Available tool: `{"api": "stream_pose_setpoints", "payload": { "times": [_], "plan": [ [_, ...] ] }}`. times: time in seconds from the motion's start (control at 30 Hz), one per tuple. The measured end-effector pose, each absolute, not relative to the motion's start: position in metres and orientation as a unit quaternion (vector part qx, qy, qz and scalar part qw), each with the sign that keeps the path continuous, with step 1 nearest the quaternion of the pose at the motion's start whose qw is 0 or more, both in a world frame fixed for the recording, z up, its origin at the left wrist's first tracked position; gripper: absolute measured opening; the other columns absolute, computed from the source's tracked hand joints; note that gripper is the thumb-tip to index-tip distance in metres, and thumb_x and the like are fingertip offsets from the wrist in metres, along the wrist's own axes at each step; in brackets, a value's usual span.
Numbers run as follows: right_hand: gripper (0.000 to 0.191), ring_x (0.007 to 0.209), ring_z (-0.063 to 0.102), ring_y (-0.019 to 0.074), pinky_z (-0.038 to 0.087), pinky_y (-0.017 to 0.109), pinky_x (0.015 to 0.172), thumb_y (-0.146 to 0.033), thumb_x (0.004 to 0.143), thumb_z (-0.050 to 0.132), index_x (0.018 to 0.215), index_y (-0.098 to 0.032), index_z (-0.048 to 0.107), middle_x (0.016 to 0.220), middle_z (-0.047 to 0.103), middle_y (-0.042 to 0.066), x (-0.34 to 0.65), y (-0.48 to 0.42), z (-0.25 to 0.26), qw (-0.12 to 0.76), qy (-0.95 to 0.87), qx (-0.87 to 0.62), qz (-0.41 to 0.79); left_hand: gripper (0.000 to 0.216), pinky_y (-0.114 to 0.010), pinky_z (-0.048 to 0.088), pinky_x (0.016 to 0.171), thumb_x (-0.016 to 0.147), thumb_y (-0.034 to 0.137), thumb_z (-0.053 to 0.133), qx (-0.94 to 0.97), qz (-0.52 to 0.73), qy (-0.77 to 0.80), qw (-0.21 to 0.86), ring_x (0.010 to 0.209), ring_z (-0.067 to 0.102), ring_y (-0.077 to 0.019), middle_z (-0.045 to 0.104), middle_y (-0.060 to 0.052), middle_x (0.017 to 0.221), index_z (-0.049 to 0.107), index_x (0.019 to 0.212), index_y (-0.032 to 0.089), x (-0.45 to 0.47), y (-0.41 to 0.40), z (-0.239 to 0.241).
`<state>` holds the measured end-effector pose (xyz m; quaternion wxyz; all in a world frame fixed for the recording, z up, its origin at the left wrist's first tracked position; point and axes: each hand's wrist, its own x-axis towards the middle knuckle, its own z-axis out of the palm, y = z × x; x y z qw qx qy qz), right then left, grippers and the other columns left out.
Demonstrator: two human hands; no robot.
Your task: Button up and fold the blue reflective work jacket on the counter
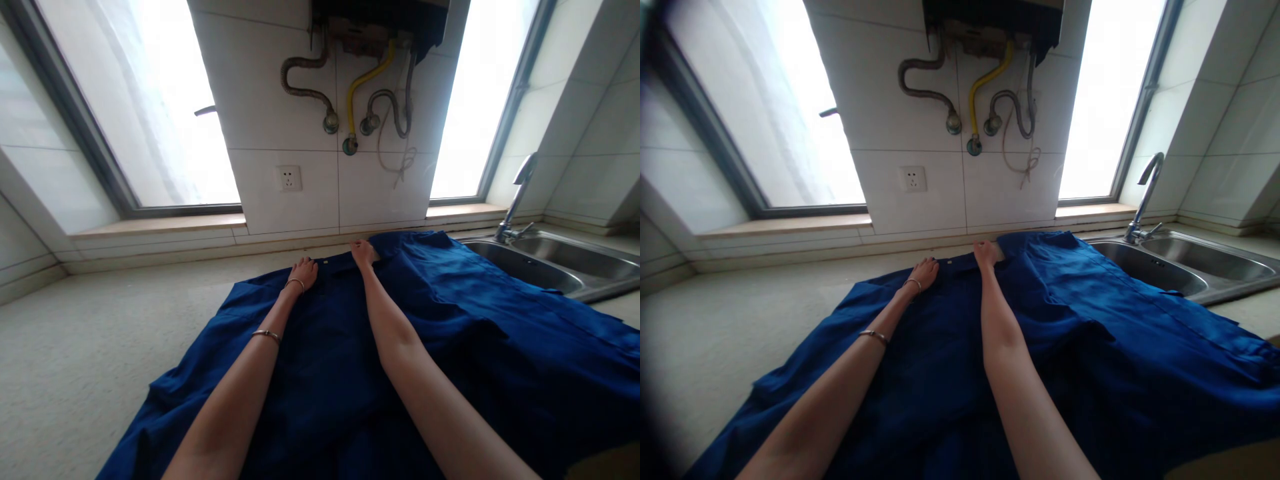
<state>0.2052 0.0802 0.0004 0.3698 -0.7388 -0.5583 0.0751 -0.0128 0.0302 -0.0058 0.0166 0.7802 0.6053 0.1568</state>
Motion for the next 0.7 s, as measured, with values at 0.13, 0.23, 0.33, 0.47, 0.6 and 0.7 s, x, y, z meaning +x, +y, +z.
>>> {"api": "stream_pose_setpoints", "payload": {
  "times": [0.13,0.23,0.33,0.47,0.6,0.7],
  "plan": [
    [0.044,0.104,0.060,0.0258,0.046,0.033,0.084,-0.031,0.095,0.028,0.112,-0.014,0.065,0.111,0.063,0.018,0.212,0.082,0.003,0.394,-0.510,-0.759,0.090,0.049,-0.036,0.039,0.098,0.096,0.026,0.021,0.800,0.176,0.572,0.033,0.110,0.057,-0.0244,0.064,-0.017,0.113,0.066,0.104,0.008,0.015,0.022,0.007],
    [0.036,0.095,0.064,0.0255,0.049,0.029,0.077,-0.026,0.091,0.040,0.104,-0.009,0.068,0.102,0.066,0.020,0.216,0.085,0.000,0.367,-0.518,-0.763,0.123,0.046,-0.030,0.044,0.089,0.095,0.029,0.026,0.817,0.176,0.547,0.054,0.097,0.062,-0.0205,0.069,-0.010,0.103,0.068,0.104,0.013,0.038,0.016,0.005],
    [0.033,0.095,0.064,0.0251,0.048,0.028,0.077,-0.029,0.090,0.045,0.100,-0.009,0.069,0.099,0.067,0.019,0.215,0.086,-0.004,0.350,-0.535,-0.758,0.132,0.037,-0.027,0.041,0.095,0.091,0.026,0.038,0.842,0.170,0.508,0.060,0.106,0.059,-0.0191,0.066,-0.005,0.113,0.065,0.116,0.020,0.049,0.012,-0.004],
    [0.039,0.102,0.061,0.0260,0.047,0.032,0.084,-0.034,0.095,0.038,0.105,-0.009,0.067,0.105,0.065,0.020,0.207,0.082,-0.009,0.334,-0.553,-0.755,0.112,0.043,-0.041,0.036,0.102,0.091,0.032,0.039,0.866,0.111,0.487,0.011,0.120,0.049,-0.0274,0.057,-0.009,0.128,0.056,0.130,0.027,0.045,0.007,-0.014],
    [0.042,0.106,0.059,0.0285,0.044,0.038,0.089,-0.032,0.097,0.032,0.108,-0.007,0.065,0.110,0.062,0.023,0.199,0.077,-0.011,0.316,-0.563,-0.759,0.088,0.066,-0.050,0.025,0.107,0.090,0.056,0.029,0.857,0.019,0.514,0.041,0.137,0.022,-0.0364,0.022,-0.014,0.152,0.032,0.146,0.021,0.046,-0.001,-0.013],
    [0.042,0.108,0.057,0.0308,0.041,0.043,0.091,-0.029,0.098,0.032,0.108,-0.004,0.063,0.110,0.061,0.026,0.195,0.075,-0.010,0.301,-0.572,-0.759,0.078,0.081,-0.056,0.012,0.110,0.085,0.067,0.026,0.832,-0.031,0.549,0.074,0.141,0.008,-0.0371,0.009,-0.012,0.155,0.022,0.149,0.018,0.055,-0.014,-0.005]
  ]
}}
